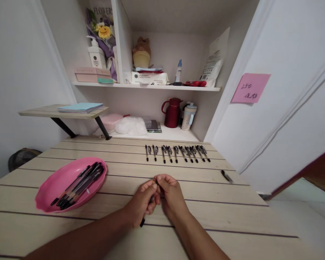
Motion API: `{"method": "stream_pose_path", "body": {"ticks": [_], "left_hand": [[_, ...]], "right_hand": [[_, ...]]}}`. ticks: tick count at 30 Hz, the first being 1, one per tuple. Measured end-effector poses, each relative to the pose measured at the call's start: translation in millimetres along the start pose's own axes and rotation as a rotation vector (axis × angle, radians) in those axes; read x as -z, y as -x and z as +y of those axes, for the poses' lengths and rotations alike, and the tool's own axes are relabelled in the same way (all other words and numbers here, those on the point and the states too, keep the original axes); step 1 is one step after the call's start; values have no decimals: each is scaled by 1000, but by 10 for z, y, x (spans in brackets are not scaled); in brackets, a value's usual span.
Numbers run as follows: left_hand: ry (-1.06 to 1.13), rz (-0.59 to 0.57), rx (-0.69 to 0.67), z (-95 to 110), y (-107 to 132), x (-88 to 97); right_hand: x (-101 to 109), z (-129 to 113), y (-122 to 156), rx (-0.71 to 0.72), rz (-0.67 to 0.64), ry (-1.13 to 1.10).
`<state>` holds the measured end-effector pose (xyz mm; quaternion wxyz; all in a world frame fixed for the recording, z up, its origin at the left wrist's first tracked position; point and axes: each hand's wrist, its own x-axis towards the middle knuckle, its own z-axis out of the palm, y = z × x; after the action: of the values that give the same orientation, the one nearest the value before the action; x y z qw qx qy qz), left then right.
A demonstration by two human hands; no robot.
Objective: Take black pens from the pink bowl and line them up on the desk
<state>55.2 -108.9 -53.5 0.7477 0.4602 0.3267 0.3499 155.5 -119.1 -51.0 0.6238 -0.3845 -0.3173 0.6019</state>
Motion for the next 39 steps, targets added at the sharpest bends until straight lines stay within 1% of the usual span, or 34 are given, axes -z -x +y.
{"method": "stream_pose_path", "body": {"ticks": [4,8,14,18,28,35,37,39], "left_hand": [[11,12,3,-11,-5,3],[12,3,13,-8,0,-4],[34,17,17,-5,10,-3],[37,3,22,-18,-2,6],[24,3,15,-20,-9,10],[21,-2,8,-25,-7,16],[17,-20,8,-32,-9,22],[17,-34,9,-39,-7,26]], "right_hand": [[6,-15,-2,-18,-22,-57],[30,-2,-11,-13,-26,1],[17,-27,-11,-14,-25,-62],[18,-19,-3,-26,-45,-11],[-6,-15,11,16,18,-56],[13,5,19,19,-33,24],[18,-24,25,26,-54,14],[21,-68,24,43,-48,-27]]}}
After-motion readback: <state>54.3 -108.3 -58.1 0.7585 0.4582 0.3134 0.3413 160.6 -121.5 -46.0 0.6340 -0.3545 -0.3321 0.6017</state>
